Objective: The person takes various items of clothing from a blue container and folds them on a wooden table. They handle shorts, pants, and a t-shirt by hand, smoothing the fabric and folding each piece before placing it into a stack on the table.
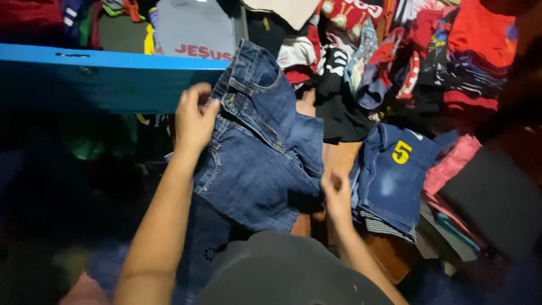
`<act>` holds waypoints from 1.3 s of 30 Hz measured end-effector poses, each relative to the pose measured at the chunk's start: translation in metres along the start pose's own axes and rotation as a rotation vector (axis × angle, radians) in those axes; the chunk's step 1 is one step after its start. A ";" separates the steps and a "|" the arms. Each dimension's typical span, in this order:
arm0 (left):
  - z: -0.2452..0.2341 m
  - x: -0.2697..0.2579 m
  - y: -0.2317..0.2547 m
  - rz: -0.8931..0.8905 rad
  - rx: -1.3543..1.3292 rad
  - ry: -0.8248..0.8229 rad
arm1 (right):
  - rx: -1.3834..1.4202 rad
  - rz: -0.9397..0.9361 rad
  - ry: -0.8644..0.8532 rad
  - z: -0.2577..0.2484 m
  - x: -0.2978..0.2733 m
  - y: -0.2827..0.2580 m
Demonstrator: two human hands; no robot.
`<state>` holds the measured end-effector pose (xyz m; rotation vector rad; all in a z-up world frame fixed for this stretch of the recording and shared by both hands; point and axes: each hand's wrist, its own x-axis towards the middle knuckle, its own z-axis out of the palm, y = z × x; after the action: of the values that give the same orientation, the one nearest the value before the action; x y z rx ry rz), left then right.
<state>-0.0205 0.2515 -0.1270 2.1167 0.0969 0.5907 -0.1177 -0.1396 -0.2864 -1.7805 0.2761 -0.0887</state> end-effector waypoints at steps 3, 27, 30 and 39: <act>-0.015 -0.020 0.003 -0.134 0.232 -0.126 | 0.285 0.333 -0.120 -0.004 -0.040 0.024; -0.016 0.000 -0.030 -0.310 -0.048 -0.402 | 0.649 0.687 -0.299 0.002 0.013 -0.016; -0.009 0.004 -0.047 0.004 -0.050 -0.305 | 0.823 0.665 -0.459 0.001 0.022 -0.016; -0.009 0.013 -0.004 -0.398 0.013 -0.323 | 0.984 0.602 -0.551 -0.003 0.018 -0.030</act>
<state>-0.0124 0.2641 -0.1207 2.0992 0.3308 0.0119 -0.0966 -0.1406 -0.2585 -0.6486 0.2837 0.5956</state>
